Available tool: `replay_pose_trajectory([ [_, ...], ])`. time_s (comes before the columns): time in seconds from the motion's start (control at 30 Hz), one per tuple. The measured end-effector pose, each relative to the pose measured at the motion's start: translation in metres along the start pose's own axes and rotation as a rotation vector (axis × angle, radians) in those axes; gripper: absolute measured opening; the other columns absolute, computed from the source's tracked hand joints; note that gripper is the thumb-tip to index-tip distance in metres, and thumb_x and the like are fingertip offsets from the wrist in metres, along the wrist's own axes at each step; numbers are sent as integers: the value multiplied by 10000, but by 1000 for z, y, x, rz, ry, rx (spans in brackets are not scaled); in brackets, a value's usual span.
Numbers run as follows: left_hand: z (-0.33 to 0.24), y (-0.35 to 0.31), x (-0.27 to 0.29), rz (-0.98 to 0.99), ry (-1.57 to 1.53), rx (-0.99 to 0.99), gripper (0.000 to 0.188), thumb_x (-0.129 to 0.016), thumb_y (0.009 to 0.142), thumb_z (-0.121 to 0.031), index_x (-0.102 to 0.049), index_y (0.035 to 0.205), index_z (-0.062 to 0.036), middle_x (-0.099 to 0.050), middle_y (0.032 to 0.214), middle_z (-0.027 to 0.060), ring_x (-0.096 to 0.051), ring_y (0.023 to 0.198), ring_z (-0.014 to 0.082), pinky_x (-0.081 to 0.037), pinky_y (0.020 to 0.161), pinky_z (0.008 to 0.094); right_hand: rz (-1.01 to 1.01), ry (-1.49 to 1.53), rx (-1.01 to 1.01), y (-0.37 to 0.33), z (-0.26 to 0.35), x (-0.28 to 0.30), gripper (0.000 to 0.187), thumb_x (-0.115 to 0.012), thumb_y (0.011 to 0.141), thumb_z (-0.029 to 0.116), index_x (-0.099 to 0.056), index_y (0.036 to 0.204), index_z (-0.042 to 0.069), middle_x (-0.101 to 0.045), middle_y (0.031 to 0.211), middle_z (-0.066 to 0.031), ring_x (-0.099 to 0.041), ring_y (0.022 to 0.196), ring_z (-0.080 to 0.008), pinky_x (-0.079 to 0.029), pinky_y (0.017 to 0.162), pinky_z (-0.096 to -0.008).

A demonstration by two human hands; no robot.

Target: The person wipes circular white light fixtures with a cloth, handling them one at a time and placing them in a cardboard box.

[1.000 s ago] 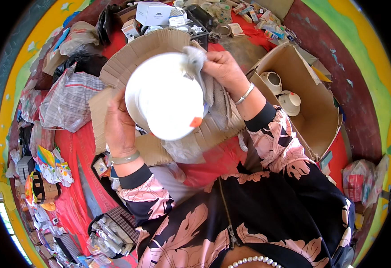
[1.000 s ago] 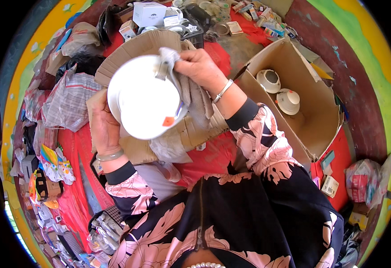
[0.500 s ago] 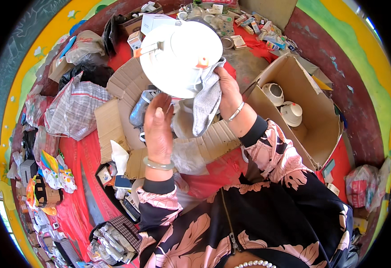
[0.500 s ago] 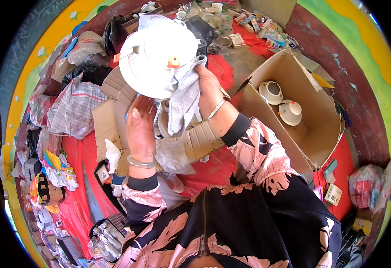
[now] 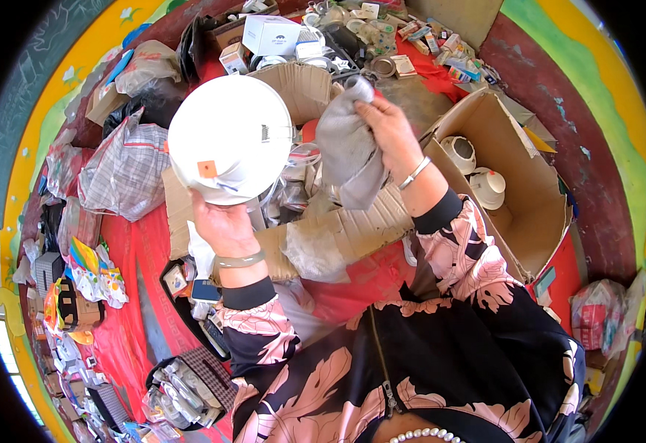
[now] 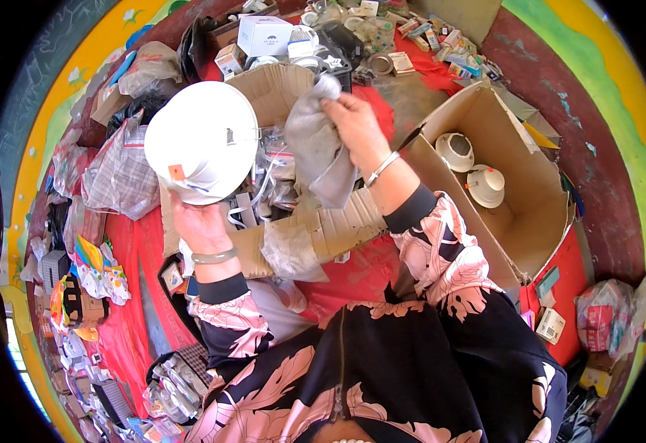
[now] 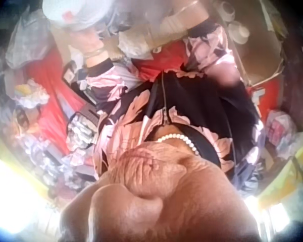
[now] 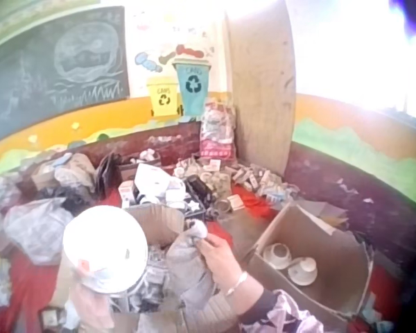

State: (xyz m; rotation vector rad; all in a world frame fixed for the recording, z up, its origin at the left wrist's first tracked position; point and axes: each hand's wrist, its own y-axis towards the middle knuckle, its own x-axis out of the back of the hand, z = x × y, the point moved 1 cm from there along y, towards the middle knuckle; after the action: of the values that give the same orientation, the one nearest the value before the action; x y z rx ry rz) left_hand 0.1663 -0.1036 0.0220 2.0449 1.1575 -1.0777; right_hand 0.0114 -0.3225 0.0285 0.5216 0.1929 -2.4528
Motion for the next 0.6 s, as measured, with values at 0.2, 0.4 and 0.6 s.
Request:
replay_pose_trajectory([
  [0.2,-10,-1,-7,-29,86,-183,512,-392,945,-351,-340,1323,-9,-406,1336,129,-408,1219,272,-326,1022,442,169,-166,32,-9,11,-4,185,-600,861,179,-638,940,16,-599,758,31,-519,642,-53,-418,557,-217],
  [0.4,9,-6,-14,40,155,-144,538,-398,941,-402,-358,1316,-19,-426,1321,105,-424,1204,238,-343,1009,396,282,-402,37,-24,-21,-32,228,-609,820,190,-625,912,-18,-577,744,2,-495,670,-81,-420,602,-246],
  [0.6,5,-5,-1,140,351,-193,568,-446,920,-404,-311,1357,-67,-384,1364,95,-398,1232,268,-341,1014,439,243,-189,-161,-28,-27,-29,255,-564,812,139,-593,986,-44,-612,861,-48,-541,782,-102,-442,686,-251],
])
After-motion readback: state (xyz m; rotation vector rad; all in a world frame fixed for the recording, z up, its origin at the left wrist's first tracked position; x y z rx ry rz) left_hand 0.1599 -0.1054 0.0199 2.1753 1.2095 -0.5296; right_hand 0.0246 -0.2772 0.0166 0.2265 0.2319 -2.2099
